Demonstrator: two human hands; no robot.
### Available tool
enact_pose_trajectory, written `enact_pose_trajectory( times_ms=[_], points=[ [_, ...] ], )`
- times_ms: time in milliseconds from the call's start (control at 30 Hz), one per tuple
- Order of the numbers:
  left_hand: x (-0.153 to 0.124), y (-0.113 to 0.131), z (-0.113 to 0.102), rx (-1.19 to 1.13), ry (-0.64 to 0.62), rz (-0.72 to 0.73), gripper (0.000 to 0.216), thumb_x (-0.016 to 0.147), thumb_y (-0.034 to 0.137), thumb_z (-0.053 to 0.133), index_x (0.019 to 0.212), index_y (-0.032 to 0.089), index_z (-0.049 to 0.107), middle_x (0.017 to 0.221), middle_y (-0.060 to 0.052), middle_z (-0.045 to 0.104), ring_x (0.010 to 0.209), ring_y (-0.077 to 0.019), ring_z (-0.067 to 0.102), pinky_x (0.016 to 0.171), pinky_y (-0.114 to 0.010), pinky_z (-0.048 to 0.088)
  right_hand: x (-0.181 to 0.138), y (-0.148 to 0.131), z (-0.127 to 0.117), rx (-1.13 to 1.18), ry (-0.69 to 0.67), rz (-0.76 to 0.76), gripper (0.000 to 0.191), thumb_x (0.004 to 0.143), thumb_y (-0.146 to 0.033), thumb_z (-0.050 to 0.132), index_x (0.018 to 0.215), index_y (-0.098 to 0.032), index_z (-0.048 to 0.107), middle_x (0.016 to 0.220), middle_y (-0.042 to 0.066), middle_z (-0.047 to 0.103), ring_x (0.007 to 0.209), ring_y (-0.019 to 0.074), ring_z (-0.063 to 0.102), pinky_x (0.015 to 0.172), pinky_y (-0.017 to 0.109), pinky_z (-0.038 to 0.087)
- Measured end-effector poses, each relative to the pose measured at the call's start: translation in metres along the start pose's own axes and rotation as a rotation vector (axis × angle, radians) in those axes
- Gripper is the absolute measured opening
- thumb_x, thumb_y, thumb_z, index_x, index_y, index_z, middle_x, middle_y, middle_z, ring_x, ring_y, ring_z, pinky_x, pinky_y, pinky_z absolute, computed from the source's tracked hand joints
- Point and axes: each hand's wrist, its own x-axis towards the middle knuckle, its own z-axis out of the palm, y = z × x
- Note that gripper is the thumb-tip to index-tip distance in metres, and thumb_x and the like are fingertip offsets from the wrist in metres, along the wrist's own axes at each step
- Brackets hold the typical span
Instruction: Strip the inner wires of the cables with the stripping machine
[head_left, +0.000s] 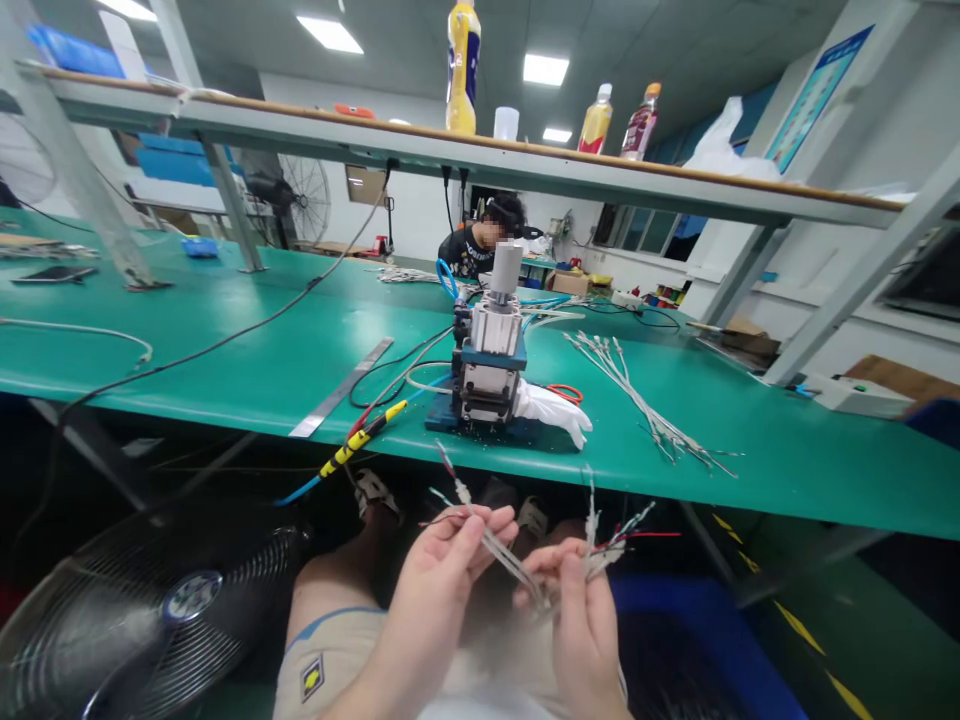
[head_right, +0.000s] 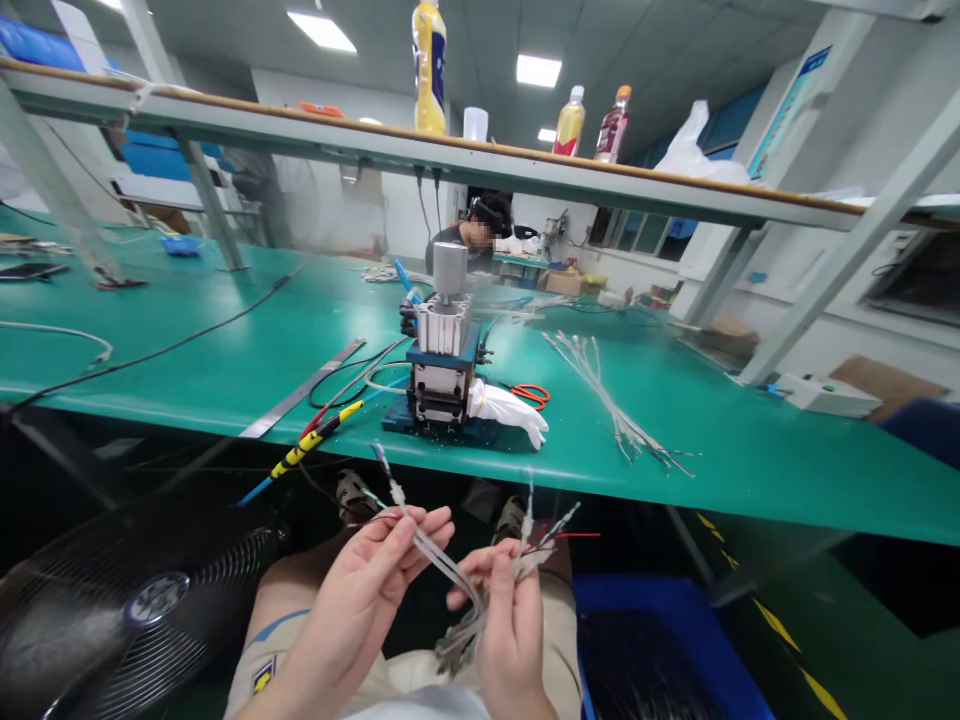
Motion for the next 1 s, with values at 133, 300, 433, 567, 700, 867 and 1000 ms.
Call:
enact_pose_trajectory(
  times_ms=[133,300,433,567,700,867,1000],
  points=[
    [-0.006,0.026,-0.014,-0.010,0.136,0.296,0.040,0.061,0.036,0.094,0.086,0.017,0.070,0.080,-0.002,0.074,0.073,-0.0180,0.071,0.074,-0.030,0.063,0.026,-0.006,-0.011,0.110,0.185,-0.113,0.044,0.093,-0.064,0.059,0.089,-0.020,0.060,0.079,0.004,0.070,0.075,0.0204,0.071,0.074,0.036,0.061],
    [-0.009,0.025,-0.021,0.260,-0.041,0.353,0.027,0.074,0.041,0.086,0.085,0.020,0.072,0.080,-0.001,0.074,0.070,-0.0174,0.069,0.071,-0.027,0.059,0.039,-0.015,-0.015,0.226,0.017,0.046,0.045,0.087,-0.063,0.069,0.104,-0.022,0.058,0.057,-0.012,0.040,0.036,0.0033,0.026,0.035,0.013,0.023],
    [0.001,-0.011,-0.012,0.521,-0.385,0.077,0.023,0.089,0.038,0.071,0.090,0.015,0.074,0.081,-0.007,0.073,0.075,-0.0167,0.064,0.074,-0.025,0.052,0.029,-0.021,-0.003,0.182,-0.149,0.062,0.045,0.082,-0.053,0.079,0.110,-0.021,0.064,0.074,-0.002,0.056,0.046,0.0064,0.041,0.042,0.019,0.037],
    [0.006,-0.024,-0.006,0.562,-0.478,0.051,0.025,0.094,0.038,0.065,0.091,0.016,0.075,0.078,-0.003,0.069,0.073,-0.0138,0.059,0.071,-0.022,0.048,0.023,-0.034,0.006,0.061,-0.226,0.054,0.034,0.082,-0.051,0.079,0.085,-0.018,0.070,0.079,0.004,0.063,0.052,0.0118,0.051,0.049,0.026,0.048],
    [0.010,-0.017,-0.009,0.539,-0.421,-0.005,0.030,0.089,0.043,0.070,0.097,0.015,0.073,0.094,-0.008,0.075,0.088,-0.0197,0.068,0.083,-0.027,0.052,0.027,-0.034,0.001,-0.031,-0.077,0.016,0.039,0.086,-0.057,0.072,0.082,-0.018,0.070,0.073,0.003,0.064,0.054,0.0128,0.051,0.049,0.024,0.044],
    [0.018,-0.004,-0.019,0.458,-0.237,0.060,0.033,0.086,0.046,0.073,0.095,0.017,0.060,0.100,-0.013,0.078,0.086,-0.0226,0.074,0.085,-0.033,0.055,0.030,-0.022,-0.008,-0.010,-0.001,-0.149,0.046,0.098,-0.060,0.055,0.074,-0.020,0.057,0.064,-0.001,0.057,0.060,0.0137,0.054,0.060,0.025,0.048],
    [0.020,0.011,-0.015,0.428,-0.310,0.091,0.027,0.090,0.039,0.071,0.095,0.016,0.057,0.085,-0.008,0.077,0.060,-0.0133,0.068,0.063,-0.023,0.052,0.030,-0.021,-0.008,0.171,-0.118,0.042,0.039,0.091,-0.060,0.066,0.090,-0.023,0.053,0.052,-0.011,0.034,0.040,0.0067,0.024,0.040,0.017,0.023]
  ],
)
